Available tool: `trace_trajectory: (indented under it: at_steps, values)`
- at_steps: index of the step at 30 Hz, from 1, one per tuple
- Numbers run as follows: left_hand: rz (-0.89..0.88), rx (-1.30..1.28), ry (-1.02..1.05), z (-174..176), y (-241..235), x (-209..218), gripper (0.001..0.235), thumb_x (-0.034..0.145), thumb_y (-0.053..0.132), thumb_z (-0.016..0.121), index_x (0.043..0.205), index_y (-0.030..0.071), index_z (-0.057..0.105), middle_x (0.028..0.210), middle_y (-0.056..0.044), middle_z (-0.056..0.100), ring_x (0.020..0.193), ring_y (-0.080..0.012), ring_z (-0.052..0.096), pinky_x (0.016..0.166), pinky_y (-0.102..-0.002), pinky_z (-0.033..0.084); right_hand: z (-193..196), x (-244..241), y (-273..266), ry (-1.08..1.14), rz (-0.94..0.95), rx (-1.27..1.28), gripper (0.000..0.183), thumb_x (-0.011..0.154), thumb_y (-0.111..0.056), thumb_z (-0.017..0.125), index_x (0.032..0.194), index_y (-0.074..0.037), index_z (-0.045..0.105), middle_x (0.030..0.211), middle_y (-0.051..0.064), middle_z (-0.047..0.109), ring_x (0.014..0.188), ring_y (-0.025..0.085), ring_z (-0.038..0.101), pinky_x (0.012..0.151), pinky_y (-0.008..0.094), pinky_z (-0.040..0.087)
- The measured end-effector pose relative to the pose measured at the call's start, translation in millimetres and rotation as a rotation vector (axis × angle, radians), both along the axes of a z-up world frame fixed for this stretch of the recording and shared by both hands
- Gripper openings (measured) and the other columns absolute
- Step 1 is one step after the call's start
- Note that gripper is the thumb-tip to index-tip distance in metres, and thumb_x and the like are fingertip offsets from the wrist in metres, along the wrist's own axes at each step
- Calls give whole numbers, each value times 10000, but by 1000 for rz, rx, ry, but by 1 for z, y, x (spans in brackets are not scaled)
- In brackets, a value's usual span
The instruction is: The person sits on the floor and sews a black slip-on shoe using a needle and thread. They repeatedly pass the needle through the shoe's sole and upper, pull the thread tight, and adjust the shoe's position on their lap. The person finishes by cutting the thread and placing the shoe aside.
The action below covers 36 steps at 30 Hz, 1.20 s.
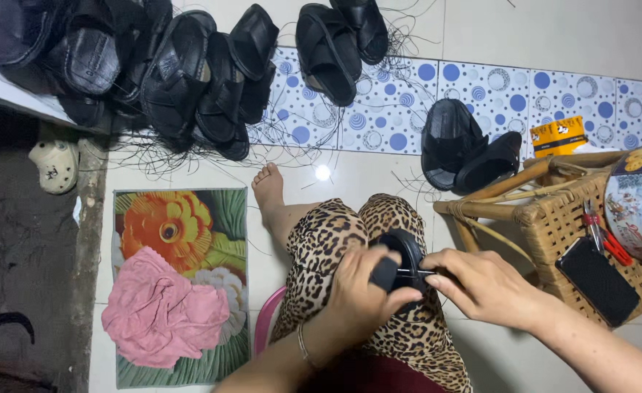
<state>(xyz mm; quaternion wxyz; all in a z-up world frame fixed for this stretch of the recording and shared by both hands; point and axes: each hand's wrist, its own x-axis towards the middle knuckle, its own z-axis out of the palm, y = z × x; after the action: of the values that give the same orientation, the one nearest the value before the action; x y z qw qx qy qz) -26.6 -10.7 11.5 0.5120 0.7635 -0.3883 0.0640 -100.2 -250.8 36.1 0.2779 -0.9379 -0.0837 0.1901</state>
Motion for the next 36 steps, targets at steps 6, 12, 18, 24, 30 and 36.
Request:
trace_trajectory:
  at_steps: [6, 12, 18, 24, 30, 36]
  values:
    - [-76, 32, -184, 20, 11, -7, 229, 699, -135, 411, 635, 73, 342, 771, -142, 452, 652, -303, 380, 865, -545, 436, 10, -1, 4, -92, 30, -61, 328, 988, -402, 544, 1251, -212, 594, 1062, 19, 771, 906, 255, 758, 726, 414, 579]
    - [-348, 409, 209, 12, 25, -8, 232, 1038, 184, 495, 826, 117, 561, 614, -86, 470, 547, -340, 501, 471, -505, 357, 10, -2, 3, 32, -24, -79, 378, 983, -472, 510, 1283, -259, 598, 1168, -3, 766, 1020, 245, 749, 787, 428, 577]
    - [-565, -282, 1315, 23, 25, 17, 280, 884, 183, 735, 1134, 74, 670, 994, 12, 699, 978, -78, 650, 1040, -284, 499, 4, -5, 3, 32, -7, -62, 388, 985, -480, 506, 1294, -258, 577, 1198, -17, 753, 1005, 248, 752, 786, 451, 583]
    - [-154, -85, 1442, 10, 6, 12, 144, 989, 7, 631, 1119, 42, 683, 694, -42, 604, 570, -108, 558, 532, -214, 506, 5, -10, 7, -71, -58, 41, 356, 968, -416, 578, 1264, -224, 625, 1117, -15, 792, 953, 242, 775, 761, 405, 595]
    - [-264, 191, 990, 43, 4, 12, 175, 935, 132, 613, 1102, 89, 582, 690, 84, 547, 599, -65, 494, 635, -265, 452, 16, -14, 1, -474, 80, 55, 312, 944, -223, 689, 1236, -114, 685, 1021, 44, 735, 855, 199, 741, 746, 322, 605]
    - [-109, 318, 1012, 19, 18, 26, 309, 1004, 171, 599, 1305, 114, 638, 676, 78, 550, 558, -85, 514, 574, -254, 496, 23, -20, -19, -101, 171, -303, 566, 931, -332, 609, 1479, -432, 512, 740, -17, 575, 554, 316, 656, 503, 492, 532]
